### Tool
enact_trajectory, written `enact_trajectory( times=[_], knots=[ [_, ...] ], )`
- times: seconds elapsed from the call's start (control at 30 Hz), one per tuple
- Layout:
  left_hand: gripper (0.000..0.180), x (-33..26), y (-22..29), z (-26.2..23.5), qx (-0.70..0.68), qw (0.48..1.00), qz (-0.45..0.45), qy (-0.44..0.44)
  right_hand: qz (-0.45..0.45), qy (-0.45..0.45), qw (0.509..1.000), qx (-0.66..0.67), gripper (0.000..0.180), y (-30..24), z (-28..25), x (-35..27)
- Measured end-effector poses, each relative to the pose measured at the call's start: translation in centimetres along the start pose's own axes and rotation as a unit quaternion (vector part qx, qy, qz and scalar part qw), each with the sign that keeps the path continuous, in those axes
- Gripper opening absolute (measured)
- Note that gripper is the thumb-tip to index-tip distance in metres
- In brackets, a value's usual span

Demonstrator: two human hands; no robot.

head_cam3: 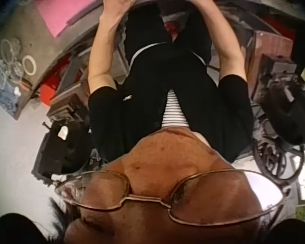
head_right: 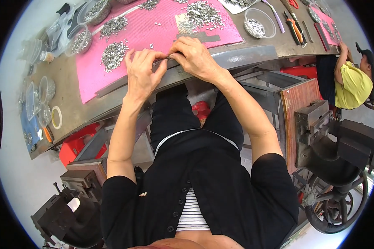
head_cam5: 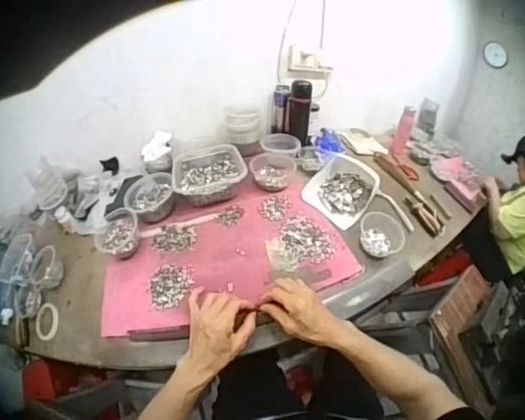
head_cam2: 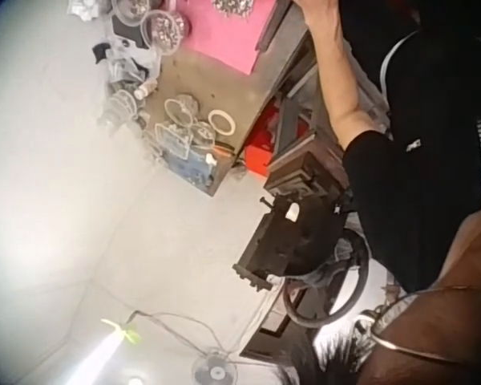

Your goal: Assembling small metal components into a jig and pressing them with a manual machine.

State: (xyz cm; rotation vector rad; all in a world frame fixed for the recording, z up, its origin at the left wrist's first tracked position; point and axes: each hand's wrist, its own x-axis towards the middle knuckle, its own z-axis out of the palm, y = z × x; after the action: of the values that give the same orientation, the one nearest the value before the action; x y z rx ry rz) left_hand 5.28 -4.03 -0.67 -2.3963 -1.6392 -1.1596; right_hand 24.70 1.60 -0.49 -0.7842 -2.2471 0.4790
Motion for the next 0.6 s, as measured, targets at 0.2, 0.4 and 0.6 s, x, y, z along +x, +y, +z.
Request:
enact_trajectory(
  times=[0.2,0.4,0.6],
  knots=[
    [0.013,-0.2,0.2,-0.1,-0.023,1.000,-0.006,0.005,0.029,0.036,0.999,0.024,0.008,-0.1,0.4,-0.3],
    [0.012,0.0,0.4,0.6,-0.015,1.000,-0.008,0.026,0.039,0.053,0.997,0.051,0.009,0.9,0.1,0.0],
    [0.012,-0.3,0.7,0.4,-0.058,0.998,-0.027,0.023,0.068,0.046,0.997,0.012,0.010,1.7,-0.7,3.1]
  ],
)
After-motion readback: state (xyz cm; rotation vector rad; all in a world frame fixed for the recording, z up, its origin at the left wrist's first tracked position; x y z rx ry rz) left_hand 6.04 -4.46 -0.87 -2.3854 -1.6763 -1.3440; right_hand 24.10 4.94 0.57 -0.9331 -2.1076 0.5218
